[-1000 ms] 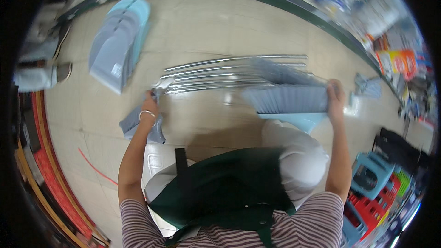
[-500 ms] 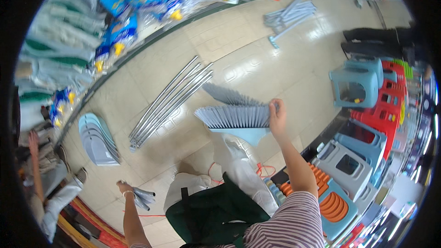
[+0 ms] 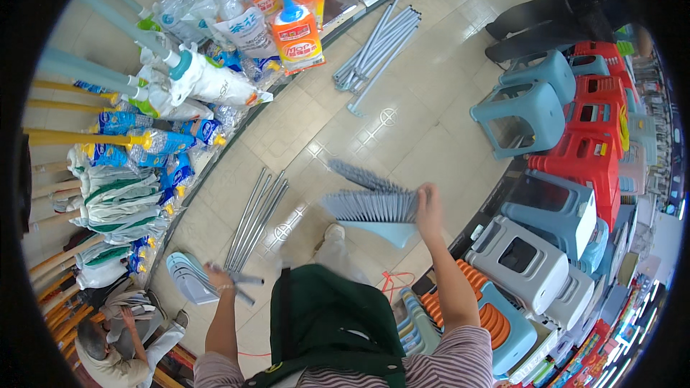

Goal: The person assembles brooms and dustpans by attaching metal poles to broom heads and dustpan handles. They pick up parts from the floor, connect them, and place the completed items on a display rack.

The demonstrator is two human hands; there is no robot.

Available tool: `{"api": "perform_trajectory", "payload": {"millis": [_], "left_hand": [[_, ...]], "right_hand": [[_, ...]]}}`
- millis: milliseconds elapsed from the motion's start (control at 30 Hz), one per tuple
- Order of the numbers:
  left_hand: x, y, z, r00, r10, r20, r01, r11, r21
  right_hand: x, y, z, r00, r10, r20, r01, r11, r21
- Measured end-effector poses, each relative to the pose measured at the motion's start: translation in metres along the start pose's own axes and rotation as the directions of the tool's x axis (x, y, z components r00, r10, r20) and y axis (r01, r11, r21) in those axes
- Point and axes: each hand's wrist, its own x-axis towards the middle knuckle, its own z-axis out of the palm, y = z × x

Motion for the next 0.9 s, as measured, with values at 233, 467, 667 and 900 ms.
{"api": "perform_trajectory", "payload": {"millis": [233,467,667,900], "left_hand": [[0.008,0.203,0.105,0.994,0.109,-0.032,-0.113,0.967,-0.228],[0.043,0.320,0.211,1.000,0.001,0.012,0.000,0.997,-0.080],[0.105,0.344,0.309,0.996,-0.090,0.018,0.086,0.985,0.149],[0.171,0.354,0.449,0.993,-0.081,-0.090,0.097,0.977,0.192]], "right_hand": [[0.159,-0.016,0.041,0.989,0.018,0.149,-0.016,1.000,-0.012],[0.287,0.036,0.169,0.824,-0.119,0.553,0.226,0.966,-0.129],[0.330,0.092,0.330,0.421,-0.254,0.871,0.478,0.878,0.025],[0.349,0.137,0.484,0.224,-0.271,0.936,0.494,0.860,0.131]]}}
